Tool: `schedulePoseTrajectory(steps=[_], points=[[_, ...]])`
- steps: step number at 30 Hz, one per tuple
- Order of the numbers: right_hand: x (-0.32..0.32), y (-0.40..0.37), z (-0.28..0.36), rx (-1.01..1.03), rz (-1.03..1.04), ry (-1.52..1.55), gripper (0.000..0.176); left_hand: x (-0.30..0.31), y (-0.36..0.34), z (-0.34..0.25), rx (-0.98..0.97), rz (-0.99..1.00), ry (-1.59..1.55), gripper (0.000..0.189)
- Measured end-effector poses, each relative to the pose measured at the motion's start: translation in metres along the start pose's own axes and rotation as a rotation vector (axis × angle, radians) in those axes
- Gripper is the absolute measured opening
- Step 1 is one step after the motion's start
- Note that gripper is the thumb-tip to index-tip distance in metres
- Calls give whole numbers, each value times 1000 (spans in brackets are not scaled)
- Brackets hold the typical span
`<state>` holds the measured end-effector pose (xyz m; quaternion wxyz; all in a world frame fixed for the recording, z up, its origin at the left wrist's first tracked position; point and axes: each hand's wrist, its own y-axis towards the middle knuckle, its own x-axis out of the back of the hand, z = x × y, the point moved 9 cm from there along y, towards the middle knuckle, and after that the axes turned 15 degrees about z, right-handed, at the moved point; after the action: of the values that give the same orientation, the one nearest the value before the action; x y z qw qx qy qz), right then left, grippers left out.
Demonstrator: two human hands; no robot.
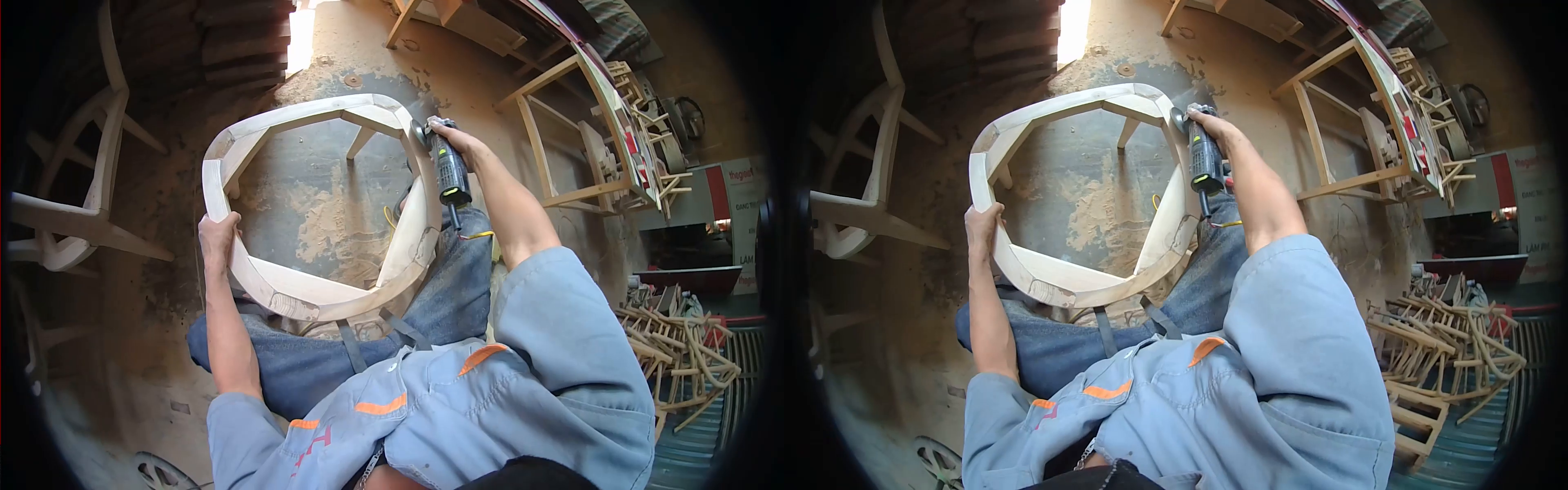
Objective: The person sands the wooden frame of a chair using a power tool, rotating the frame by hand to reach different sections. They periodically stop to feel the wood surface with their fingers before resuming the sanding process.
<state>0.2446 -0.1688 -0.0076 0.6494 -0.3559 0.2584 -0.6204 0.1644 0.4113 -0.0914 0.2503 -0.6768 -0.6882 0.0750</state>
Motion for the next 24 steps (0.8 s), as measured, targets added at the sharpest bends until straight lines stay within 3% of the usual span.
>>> schedulePoseTrajectory(steps=[2, 3, 4, 7, 10, 12, 14, 16, 20, 22, 23, 24], points=[[-3, -26, -30, 0, 33, 56, 58, 13, 13, 8, -128, -119, 212, 66], [-1, -37, -47, 51, 67, 133, 59, 19, -6, -8, -168, -347, 390, 91], [2, -45, -64, 104, 105, 205, 60, 14, -27, -24, -140, -380, 449, 100], [8, -84, -89, 335, 251, 461, 66, -21, -97, -90, -615, -522, 537, 88], [22, -99, -125, 529, 425, 814, 78, -124, -196, -146, -795, -177, 207, 56], [22, -112, -137, 724, 530, 1039, 80, -226, -239, -168, -853, 176, 186, 58], [29, -114, -156, 878, 472, 1174, 82, -322, -262, -177, -814, 422, 166, 64], [34, -109, -181, 919, 439, 1236, 85, -388, -275, -183, -801, 499, 256, 62], [40, -119, -197, 929, 499, 1336, 85, -433, -269, -160, -569, 564, 445, 59], [51, -117, -196, 949, 406, 1409, 85, -439, -255, -139, -446, 549, 363, 56], [52, -113, -196, 936, 403, 1426, 86, -445, -247, -112, -154, 676, 151, 55], [52, -109, -196, 921, 402, 1442, 86, -450, -238, -97, -103, 746, 70, 57]])
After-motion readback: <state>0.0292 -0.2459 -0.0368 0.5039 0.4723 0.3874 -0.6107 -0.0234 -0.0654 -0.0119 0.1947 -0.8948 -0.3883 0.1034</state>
